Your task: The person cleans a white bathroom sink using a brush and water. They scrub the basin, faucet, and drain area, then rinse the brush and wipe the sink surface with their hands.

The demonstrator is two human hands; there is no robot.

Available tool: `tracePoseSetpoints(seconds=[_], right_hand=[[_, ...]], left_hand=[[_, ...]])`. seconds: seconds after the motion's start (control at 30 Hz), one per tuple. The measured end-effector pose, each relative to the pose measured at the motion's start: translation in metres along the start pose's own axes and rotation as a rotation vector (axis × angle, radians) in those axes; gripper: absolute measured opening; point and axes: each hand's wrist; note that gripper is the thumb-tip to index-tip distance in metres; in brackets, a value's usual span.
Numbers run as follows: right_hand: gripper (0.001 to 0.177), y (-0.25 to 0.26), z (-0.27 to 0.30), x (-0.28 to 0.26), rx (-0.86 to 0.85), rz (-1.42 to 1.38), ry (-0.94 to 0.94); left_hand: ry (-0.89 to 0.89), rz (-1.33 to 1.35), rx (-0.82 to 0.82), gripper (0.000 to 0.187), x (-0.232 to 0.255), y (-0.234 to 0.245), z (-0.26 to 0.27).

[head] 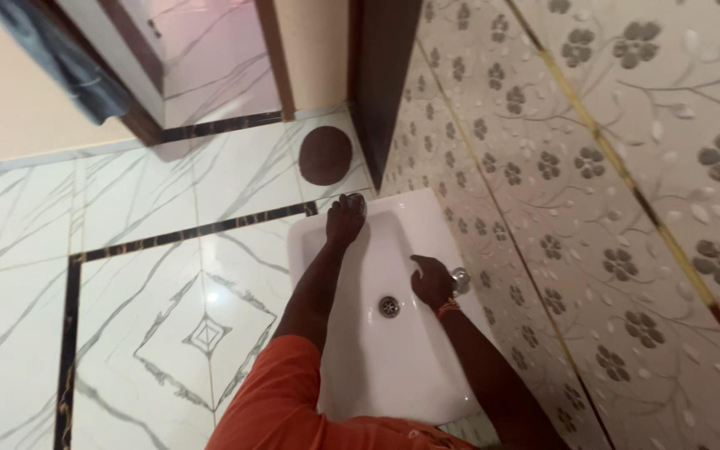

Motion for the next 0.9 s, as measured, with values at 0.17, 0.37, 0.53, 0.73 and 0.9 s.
tracePoseSetpoints(seconds=[0.17,0.37,0.53,0.73,0.9], right_hand=[[0.036,0.008,0.001,-0.009,-0.001,0.012,-0.008],[0.035,0.016,0.000,-0.016,-0.010,-0.032,0.007],[0.035,0.015,-0.002,-0.016,-0.024,-0.040,-0.026],[0.023,0.012,-0.005,-0.012,-0.082,-0.039,-0.073],[0.015,0.009,-0.003,-0.007,-0.186,-0.037,-0.145]], left_hand=[[-0.075,-0.009,0.061,0.050,0.054,-0.023,-0.038],[-0.159,0.063,-0.043,0.052,0.095,-0.045,-0.064],[-0.422,0.320,-0.346,0.041,0.128,-0.057,-0.065],[-1.100,0.201,-0.067,0.067,0.151,-0.063,-0.028],[-0.768,0.432,-0.477,0.067,0.140,-0.040,-0.009]])
Point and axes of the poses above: each hand's wrist, its own z-axis away from the middle knuckle, its own y-axis out of the back of the hand, x = y × z, and after that the axes turned 10 degrees about -x, right-handed
